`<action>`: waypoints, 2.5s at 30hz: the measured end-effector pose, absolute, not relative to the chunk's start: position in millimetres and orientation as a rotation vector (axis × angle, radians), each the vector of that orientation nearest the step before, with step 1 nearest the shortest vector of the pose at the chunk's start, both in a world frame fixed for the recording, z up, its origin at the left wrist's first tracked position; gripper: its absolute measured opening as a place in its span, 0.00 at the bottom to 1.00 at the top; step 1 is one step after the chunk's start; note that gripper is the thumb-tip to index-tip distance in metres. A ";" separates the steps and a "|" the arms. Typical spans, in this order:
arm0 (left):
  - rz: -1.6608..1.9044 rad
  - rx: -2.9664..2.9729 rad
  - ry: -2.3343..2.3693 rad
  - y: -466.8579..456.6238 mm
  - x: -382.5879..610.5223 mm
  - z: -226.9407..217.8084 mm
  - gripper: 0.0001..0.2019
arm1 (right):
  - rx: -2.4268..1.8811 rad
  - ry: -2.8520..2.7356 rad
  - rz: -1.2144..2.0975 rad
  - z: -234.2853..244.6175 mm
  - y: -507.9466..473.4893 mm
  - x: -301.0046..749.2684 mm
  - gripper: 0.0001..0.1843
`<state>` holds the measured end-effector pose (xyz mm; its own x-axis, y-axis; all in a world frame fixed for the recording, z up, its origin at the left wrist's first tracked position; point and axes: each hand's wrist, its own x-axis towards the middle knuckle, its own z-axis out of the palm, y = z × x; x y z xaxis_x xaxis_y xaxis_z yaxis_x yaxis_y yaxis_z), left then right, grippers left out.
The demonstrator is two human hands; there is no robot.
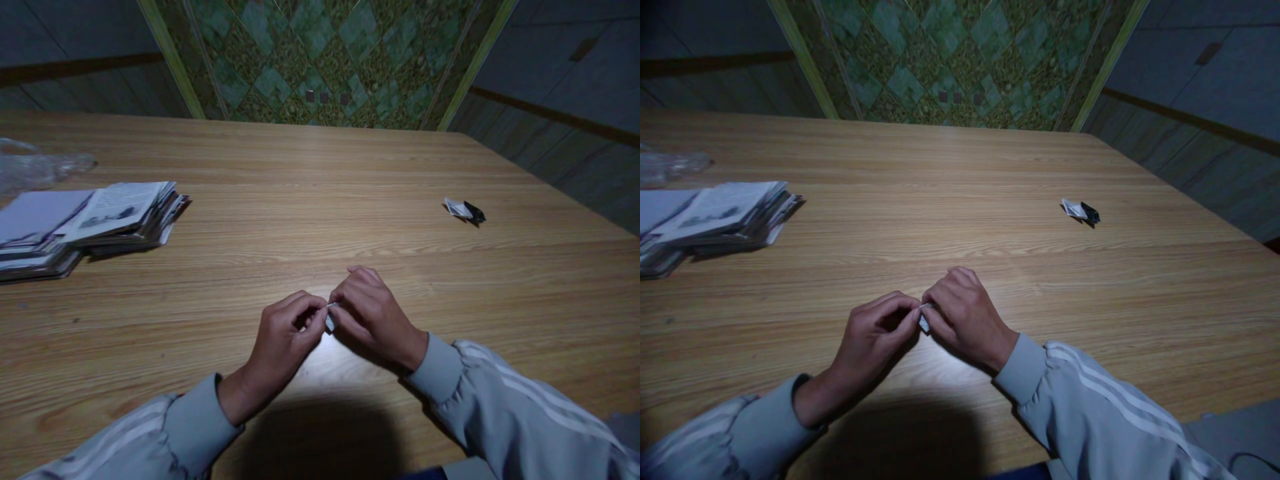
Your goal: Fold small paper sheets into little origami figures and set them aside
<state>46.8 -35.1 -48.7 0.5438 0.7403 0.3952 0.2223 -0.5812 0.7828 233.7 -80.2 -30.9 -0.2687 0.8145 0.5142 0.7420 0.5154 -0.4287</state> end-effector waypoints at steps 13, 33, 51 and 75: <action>0.919 2.068 0.797 -32.6 45.3 -50.2 0.07 | -1.287 -1.963 0.303 -31.3 -78.8 235.0 0.09; 0.928 2.049 0.797 -32.7 46.9 -47.3 0.07 | -1.319 -1.883 0.412 -28.7 -81.7 233.7 0.09; 0.909 1.911 0.839 -37.4 47.0 -45.6 0.07 | -1.324 -1.769 0.531 -26.4 -84.1 230.8 0.05; 0.852 1.863 0.872 -34.9 46.8 -43.5 0.08 | -1.256 -1.371 1.016 -34.5 -83.5 229.9 0.12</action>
<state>46.8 -34.9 -43.5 0.5175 0.8307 0.2052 0.2242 -0.3631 0.9044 229.9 -83.5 -34.5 0.0138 0.9926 0.1203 0.1741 0.1161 -0.9779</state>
